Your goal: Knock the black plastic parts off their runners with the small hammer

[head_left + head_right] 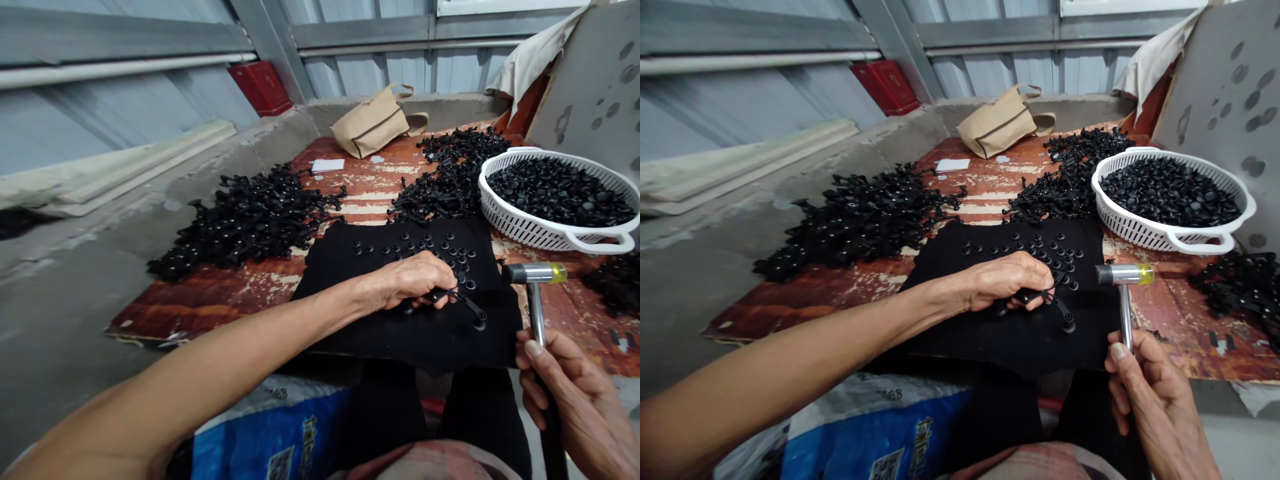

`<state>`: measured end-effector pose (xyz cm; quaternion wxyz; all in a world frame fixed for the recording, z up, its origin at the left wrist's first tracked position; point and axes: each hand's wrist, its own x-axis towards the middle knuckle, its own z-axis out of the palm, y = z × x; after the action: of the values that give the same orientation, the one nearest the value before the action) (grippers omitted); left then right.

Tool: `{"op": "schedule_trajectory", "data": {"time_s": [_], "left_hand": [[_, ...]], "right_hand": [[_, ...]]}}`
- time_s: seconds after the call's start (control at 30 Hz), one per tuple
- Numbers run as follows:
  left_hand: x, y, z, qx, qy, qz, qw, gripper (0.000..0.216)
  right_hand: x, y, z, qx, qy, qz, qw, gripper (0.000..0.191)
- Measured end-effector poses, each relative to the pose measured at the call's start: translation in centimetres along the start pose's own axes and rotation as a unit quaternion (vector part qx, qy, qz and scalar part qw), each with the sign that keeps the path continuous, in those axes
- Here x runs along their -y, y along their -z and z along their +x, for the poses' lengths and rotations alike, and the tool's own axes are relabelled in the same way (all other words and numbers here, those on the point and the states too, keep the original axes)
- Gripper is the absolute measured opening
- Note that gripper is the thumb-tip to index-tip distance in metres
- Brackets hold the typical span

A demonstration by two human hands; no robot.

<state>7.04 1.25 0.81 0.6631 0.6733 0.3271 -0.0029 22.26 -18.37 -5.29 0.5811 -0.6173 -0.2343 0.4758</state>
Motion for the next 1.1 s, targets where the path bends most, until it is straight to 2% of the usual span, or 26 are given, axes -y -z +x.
{"op": "schedule_trajectory", "data": {"time_s": [0.2,0.3,0.37,0.47,0.57,0.67,0.83,1.0,1.1], "left_hand": [[0.7,0.4,0.4,0.025,-0.005,0.002,1.0,0.02],[0.4,0.5,0.4,0.032,0.007,0.011,0.999,0.02],[0.1,0.5,0.4,0.035,0.015,0.021,0.999,0.019],[-0.2,0.4,0.4,0.039,0.027,0.033,0.998,0.018],[-0.3,0.3,0.4,0.036,0.034,0.044,0.998,0.017],[-0.5,0.1,0.3,0.027,0.038,0.056,0.997,0.016],[-0.8,-0.3,-0.2,-0.03,0.022,0.127,0.991,0.02],[-1.1,-1.0,-1.3,-0.103,-0.026,0.317,0.942,0.03],[-1.2,-1.4,-1.6,-0.152,-0.044,0.372,0.915,0.028]], "right_hand": [[-0.2,1.2,0.2,0.009,0.007,-0.095,0.995,0.04],[0.8,1.2,0.3,0.007,0.078,-0.209,0.975,0.048],[1.9,0.9,0.5,0.002,0.172,-0.295,0.94,0.047],[3.2,0.3,1.1,0.005,0.335,-0.39,0.858,0.049],[3.4,0.3,2.0,0.043,0.415,-0.463,0.782,0.058],[3.3,0.6,2.7,0.06,0.405,-0.528,0.744,0.059],[4.4,0.3,2.7,0.058,0.394,-0.565,0.723,0.059],[5.2,-0.3,2.4,0.043,0.393,-0.573,0.717,0.057],[4.9,-0.1,2.4,0.04,0.406,-0.575,0.709,0.056]]}}
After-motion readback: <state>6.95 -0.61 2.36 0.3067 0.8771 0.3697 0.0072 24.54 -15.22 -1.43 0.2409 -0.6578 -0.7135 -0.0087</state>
